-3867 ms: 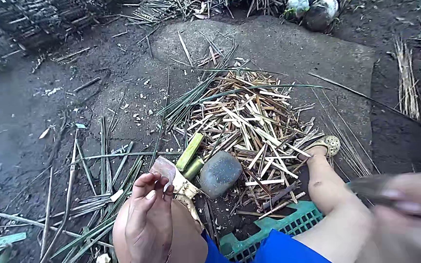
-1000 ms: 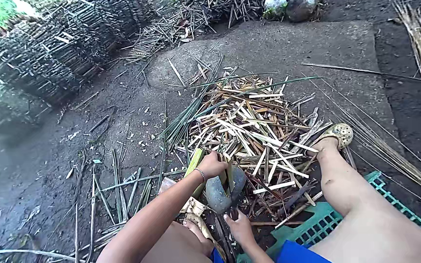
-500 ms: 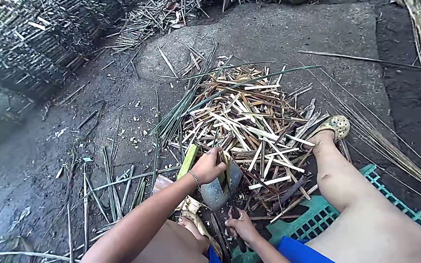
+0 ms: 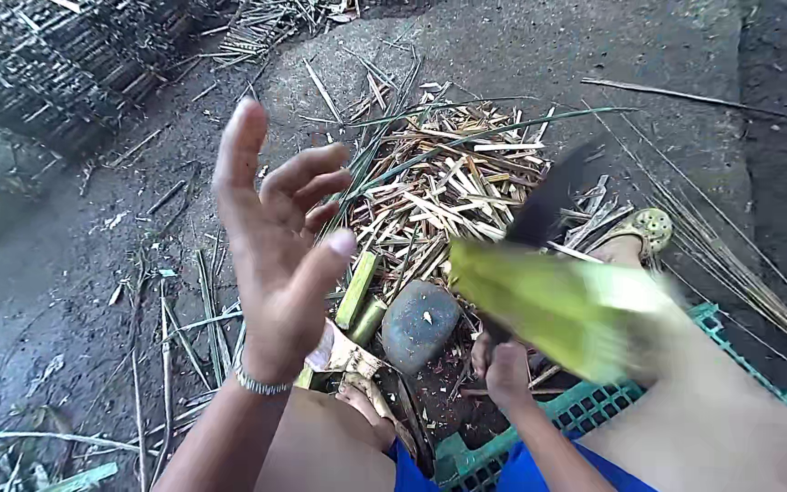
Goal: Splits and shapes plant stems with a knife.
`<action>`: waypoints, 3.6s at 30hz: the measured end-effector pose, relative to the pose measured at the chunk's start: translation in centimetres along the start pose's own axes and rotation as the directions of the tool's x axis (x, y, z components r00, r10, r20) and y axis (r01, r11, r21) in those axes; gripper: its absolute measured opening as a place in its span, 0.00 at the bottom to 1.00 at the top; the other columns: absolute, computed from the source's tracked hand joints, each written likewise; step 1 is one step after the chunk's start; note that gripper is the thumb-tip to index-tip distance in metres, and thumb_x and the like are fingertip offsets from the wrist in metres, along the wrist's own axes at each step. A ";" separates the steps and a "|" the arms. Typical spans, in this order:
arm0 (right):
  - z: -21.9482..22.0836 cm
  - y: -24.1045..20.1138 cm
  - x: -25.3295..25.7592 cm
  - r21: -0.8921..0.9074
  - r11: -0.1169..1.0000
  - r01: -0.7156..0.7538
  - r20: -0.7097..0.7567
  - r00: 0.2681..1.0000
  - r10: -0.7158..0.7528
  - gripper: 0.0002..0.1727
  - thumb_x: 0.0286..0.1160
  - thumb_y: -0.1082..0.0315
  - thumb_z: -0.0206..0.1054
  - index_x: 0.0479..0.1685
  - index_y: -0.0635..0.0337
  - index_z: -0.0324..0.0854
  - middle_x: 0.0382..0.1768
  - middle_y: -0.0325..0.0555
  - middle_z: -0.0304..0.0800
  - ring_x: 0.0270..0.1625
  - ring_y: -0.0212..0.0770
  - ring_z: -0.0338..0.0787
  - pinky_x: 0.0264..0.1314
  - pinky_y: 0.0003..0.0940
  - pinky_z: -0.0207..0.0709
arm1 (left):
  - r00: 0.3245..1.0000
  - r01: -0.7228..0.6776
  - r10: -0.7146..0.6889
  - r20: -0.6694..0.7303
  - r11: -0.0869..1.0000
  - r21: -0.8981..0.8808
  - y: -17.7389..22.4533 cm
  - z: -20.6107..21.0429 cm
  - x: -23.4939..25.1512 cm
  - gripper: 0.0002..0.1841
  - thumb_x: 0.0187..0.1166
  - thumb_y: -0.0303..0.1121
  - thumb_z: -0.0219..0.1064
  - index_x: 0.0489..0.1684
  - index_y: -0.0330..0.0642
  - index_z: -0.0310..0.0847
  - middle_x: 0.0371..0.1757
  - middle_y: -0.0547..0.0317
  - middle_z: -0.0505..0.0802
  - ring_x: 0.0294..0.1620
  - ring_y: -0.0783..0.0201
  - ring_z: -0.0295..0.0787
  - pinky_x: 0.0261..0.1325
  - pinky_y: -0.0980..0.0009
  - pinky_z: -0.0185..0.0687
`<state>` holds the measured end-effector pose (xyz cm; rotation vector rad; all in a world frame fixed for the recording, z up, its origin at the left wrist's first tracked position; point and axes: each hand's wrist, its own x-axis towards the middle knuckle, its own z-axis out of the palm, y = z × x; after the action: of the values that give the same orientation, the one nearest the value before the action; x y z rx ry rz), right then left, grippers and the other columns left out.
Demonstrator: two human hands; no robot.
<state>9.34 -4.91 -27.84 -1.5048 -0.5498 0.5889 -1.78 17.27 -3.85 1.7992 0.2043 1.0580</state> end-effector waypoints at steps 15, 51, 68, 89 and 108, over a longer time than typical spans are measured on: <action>1.0 -1.3 0.2 0.162 0.987 0.009 0.014 1.000 -0.011 0.37 0.60 0.14 0.53 0.29 0.40 0.74 0.14 0.16 0.70 0.14 0.17 0.68 0.17 0.17 0.66 | 0.910 0.409 -0.411 -0.052 0.912 -0.036 -8.3 -1.0 -1.6 0.40 0.79 0.42 0.56 0.93 0.44 0.41 0.81 0.54 0.73 0.74 0.65 0.77 0.71 0.62 0.79; 1.4 6.7 -3.2 -0.078 0.658 -0.749 0.152 0.644 0.750 0.10 0.83 0.67 0.67 0.36 0.61 0.73 0.14 0.35 0.67 0.12 0.29 0.67 0.17 0.25 0.67 | 0.486 0.505 -0.847 0.215 0.473 0.722 -18.0 9.0 -2.1 0.25 0.76 0.39 0.71 0.68 0.34 0.79 0.53 0.36 0.91 0.58 0.41 0.88 0.63 0.38 0.78; -3.7 5.5 -1.3 0.049 0.630 -0.775 0.514 0.560 0.650 0.07 0.81 0.64 0.58 0.32 0.49 0.69 0.09 0.27 0.64 0.09 0.24 0.66 0.15 0.20 0.66 | 0.671 0.288 -0.585 0.456 0.772 0.567 -16.1 4.2 -2.2 0.30 0.72 0.30 0.67 0.79 0.40 0.76 0.47 0.40 0.94 0.47 0.47 0.93 0.56 0.43 0.84; 3.4 2.5 0.8 -0.029 0.690 -0.723 0.073 0.687 0.723 0.29 0.96 0.46 0.37 0.43 0.63 0.71 0.15 0.37 0.66 0.13 0.33 0.70 0.18 0.28 0.71 | 0.681 0.445 -0.665 0.307 0.708 0.548 -14.9 4.4 -4.2 0.17 0.77 0.25 0.70 0.64 0.36 0.83 0.58 0.43 0.85 0.57 0.53 0.85 0.64 0.56 0.81; -1.7 -4.0 1.7 -0.050 0.889 -0.454 -0.061 0.890 0.451 0.25 0.97 0.51 0.41 0.42 0.62 0.74 0.16 0.32 0.66 0.13 0.27 0.67 0.16 0.23 0.68 | 0.723 0.389 -0.616 0.314 0.738 0.551 -13.7 5.4 -4.7 0.11 0.76 0.31 0.74 0.53 0.40 0.90 0.59 0.48 0.90 0.57 0.57 0.89 0.64 0.58 0.85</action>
<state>11.79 -5.02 -23.92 -1.7161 -0.1737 0.9003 3.55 17.71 -18.37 2.1737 0.6557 0.1287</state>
